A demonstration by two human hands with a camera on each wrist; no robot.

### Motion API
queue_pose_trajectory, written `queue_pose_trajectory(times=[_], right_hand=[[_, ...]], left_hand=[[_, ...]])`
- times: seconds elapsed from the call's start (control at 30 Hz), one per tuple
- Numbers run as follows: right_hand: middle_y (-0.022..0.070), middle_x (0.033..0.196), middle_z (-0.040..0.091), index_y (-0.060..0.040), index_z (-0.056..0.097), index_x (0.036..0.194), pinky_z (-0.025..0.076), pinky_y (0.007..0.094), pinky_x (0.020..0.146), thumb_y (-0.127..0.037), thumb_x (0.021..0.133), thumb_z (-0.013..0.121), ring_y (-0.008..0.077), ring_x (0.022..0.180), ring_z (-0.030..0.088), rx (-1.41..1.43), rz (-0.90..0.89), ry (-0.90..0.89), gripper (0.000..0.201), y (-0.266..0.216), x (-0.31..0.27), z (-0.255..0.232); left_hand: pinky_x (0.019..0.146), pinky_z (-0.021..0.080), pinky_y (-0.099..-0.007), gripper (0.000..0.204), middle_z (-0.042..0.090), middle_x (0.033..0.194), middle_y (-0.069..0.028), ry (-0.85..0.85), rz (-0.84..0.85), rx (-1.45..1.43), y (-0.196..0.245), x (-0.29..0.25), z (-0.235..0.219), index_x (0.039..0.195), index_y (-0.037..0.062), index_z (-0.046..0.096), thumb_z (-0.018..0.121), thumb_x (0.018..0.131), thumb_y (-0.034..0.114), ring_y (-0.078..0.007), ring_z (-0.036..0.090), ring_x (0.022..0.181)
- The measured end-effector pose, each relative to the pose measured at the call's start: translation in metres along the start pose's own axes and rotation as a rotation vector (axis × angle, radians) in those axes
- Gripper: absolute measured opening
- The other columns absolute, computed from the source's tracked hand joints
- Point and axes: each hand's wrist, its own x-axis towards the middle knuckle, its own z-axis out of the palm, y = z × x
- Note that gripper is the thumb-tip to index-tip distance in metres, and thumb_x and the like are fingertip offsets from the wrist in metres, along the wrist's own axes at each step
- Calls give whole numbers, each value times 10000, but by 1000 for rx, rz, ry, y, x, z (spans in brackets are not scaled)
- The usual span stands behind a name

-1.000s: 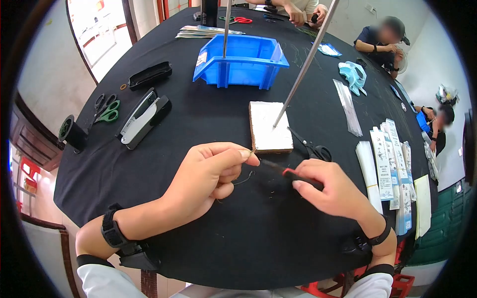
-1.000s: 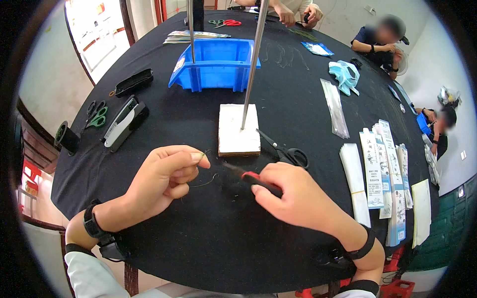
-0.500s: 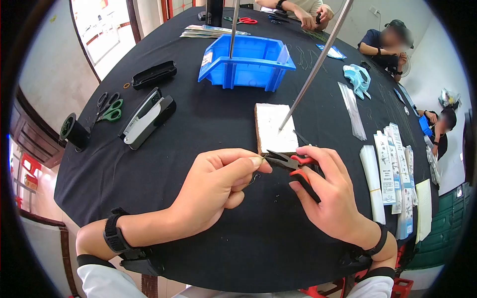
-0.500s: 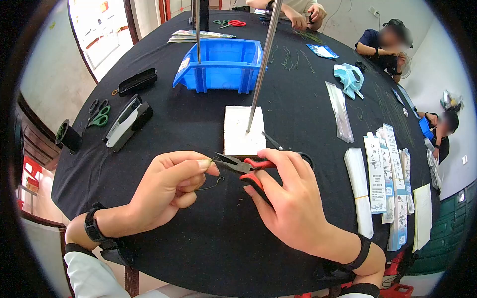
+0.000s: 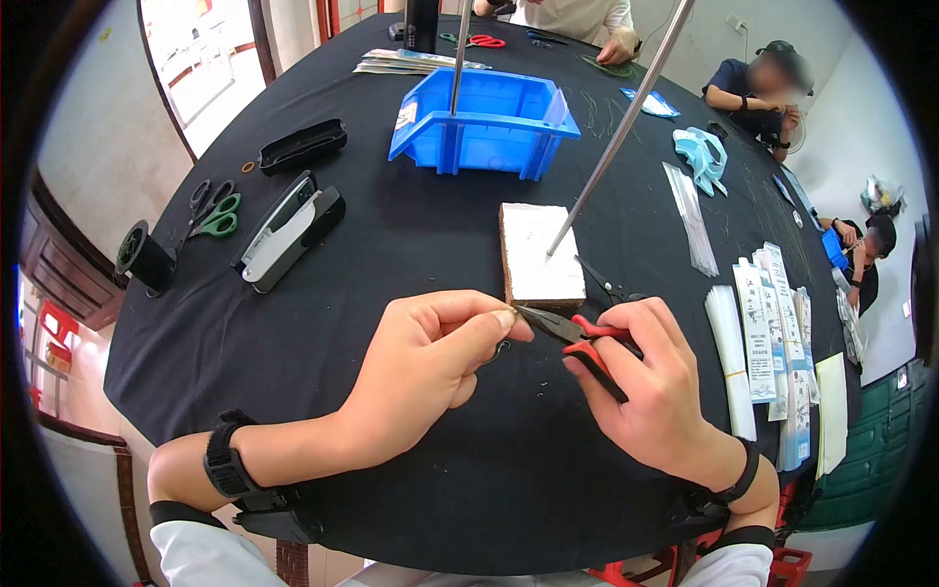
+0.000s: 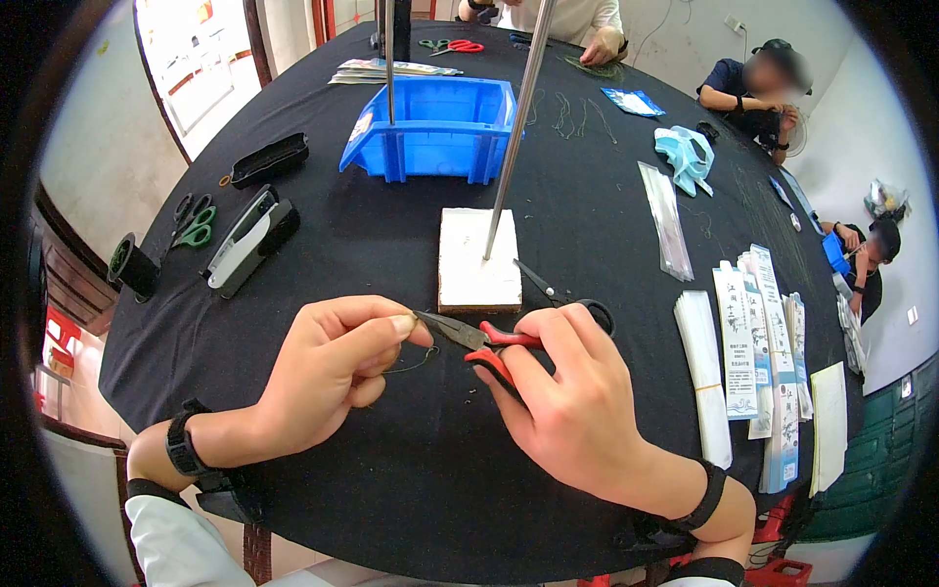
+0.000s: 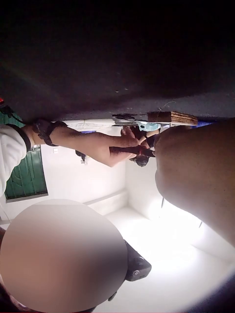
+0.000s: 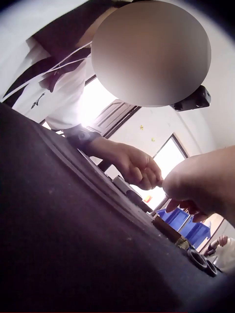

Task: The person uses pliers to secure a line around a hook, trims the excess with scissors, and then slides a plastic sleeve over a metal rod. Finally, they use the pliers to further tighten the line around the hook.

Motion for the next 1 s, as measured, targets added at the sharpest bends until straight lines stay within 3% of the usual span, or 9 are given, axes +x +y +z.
queue_pose_trajectory(times=[0.2, 0.3, 0.67, 1.0], right_hand=[[78, 712, 520, 17, 617, 715, 403, 268, 457, -151, 712, 748, 173, 550, 518, 172, 53, 13, 213, 2, -3, 3], [71, 703, 522, 11, 614, 700, 403, 260, 446, -146, 713, 745, 165, 525, 518, 141, 28, 51, 204, 4, -2, 5], [73, 701, 528, 7, 616, 697, 403, 257, 440, -145, 702, 751, 163, 525, 524, 105, 20, 48, 203, 6, -3, 3], [67, 789, 538, -9, 619, 715, 401, 289, 508, -142, 658, 766, 186, 632, 524, 15, -33, 98, 206, 11, -2, 6]], left_hand=[[386, 191, -180, 194, 383, 588, 59, -13, 44, 95, 0, -1, 3, 915, -28, 631, 527, 916, 136, -4, 272, 453], [387, 195, -181, 197, 380, 586, 59, -29, 76, 125, -1, -1, 3, 908, -26, 630, 525, 919, 141, -4, 271, 451], [377, 199, -182, 208, 394, 587, 52, -21, 93, 196, 2, -3, 5, 892, -19, 627, 525, 923, 160, -5, 275, 430], [385, 193, -167, 160, 405, 588, 51, 28, -91, -27, 2, 3, -1, 912, 5, 606, 577, 890, 161, -4, 284, 462]])
